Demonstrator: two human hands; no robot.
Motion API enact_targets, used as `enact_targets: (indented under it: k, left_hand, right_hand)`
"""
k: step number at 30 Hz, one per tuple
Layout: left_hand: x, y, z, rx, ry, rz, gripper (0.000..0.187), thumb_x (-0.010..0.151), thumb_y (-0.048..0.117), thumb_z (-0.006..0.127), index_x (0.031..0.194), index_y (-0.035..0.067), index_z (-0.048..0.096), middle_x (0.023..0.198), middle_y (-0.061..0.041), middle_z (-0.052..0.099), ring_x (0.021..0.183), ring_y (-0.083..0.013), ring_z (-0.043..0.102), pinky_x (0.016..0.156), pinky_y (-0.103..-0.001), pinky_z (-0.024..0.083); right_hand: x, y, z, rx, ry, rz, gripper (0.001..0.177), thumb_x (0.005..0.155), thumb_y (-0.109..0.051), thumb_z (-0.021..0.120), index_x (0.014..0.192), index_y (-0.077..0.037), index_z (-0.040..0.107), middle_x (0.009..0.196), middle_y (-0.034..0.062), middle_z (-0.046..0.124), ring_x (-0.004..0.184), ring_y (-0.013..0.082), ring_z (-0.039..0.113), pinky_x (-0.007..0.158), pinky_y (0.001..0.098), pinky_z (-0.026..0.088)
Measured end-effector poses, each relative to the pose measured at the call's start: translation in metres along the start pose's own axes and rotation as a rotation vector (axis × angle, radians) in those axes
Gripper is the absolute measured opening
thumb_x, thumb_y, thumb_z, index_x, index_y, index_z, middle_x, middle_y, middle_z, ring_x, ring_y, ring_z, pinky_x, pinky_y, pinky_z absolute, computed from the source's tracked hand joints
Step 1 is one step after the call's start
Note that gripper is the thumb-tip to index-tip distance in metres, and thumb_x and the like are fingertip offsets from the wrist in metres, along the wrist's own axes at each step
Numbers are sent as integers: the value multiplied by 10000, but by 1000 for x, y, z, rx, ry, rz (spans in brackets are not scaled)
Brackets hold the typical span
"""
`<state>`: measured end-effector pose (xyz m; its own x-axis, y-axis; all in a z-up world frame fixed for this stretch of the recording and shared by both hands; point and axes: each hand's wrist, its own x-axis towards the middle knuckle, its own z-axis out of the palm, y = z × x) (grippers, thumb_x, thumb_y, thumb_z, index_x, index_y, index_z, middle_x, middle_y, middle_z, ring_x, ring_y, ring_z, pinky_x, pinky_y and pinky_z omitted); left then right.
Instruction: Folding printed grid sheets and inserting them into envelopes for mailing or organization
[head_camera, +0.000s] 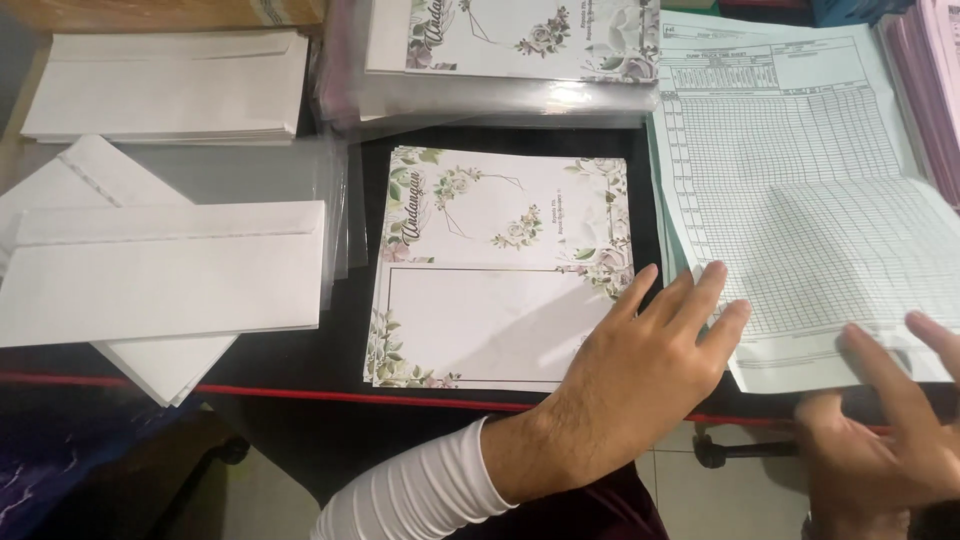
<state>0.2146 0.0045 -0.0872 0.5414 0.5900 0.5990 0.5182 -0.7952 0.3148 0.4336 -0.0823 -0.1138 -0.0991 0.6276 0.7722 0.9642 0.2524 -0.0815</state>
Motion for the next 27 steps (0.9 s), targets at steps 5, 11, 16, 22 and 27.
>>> enact_targets:
  k: [5, 11, 16, 22, 27]
  left_hand:
    - [5, 4, -7, 100, -16, -58, 434, 1006, 83, 723, 1424, 85, 607, 1497, -183, 618, 1340, -348, 667, 1158, -573, 529]
    - [2, 10, -21, -8, -69, -49, 778, 772, 366, 860, 1450, 99, 586, 1542, -196, 566, 1429, -415, 581, 1187, -606, 483]
    - [1, 6, -12, 3, -77, -70, 618, 907, 337, 809, 1415, 55, 596, 1527, -236, 554, 1447, -415, 547, 1218, -601, 453]
    - [-1, 8, -8, 75, -40, -73, 761, 803, 490, 888, 1396, 87, 631, 1509, -214, 571, 1453, -421, 525, 1189, -613, 468]
    - [-5, 14, -7, 162, -39, 15, 684, 836, 656, 722, 1264, 123, 720, 1359, -132, 722, 1343, -267, 649, 1210, -547, 450]
  right_hand:
    - [11, -8, 12, 81, 30, -70, 287, 887, 300, 632, 1075, 160, 797, 1120, 336, 769, 1020, 541, 695, 1008, 616, 571]
    - [37, -15, 11, 84, 4, -221, 253, 854, 291, 617, 863, 56, 710, 996, 282, 780, 793, 429, 681, 731, 513, 502]
    - [33, -16, 7, 48, -46, -118, 258, 829, 220, 695, 986, 72, 836, 1028, 218, 787, 830, 403, 660, 814, 533, 529]
    - [39, -15, 2, 90, -140, -118, 452, 744, -110, 591, 1085, 73, 824, 1141, 298, 783, 972, 475, 723, 899, 576, 551]
    - [60, -16, -5, 152, -302, 55, 259, 1081, 63, 609, 1291, 124, 747, 1388, 325, 710, 1263, 479, 657, 1171, 576, 511]
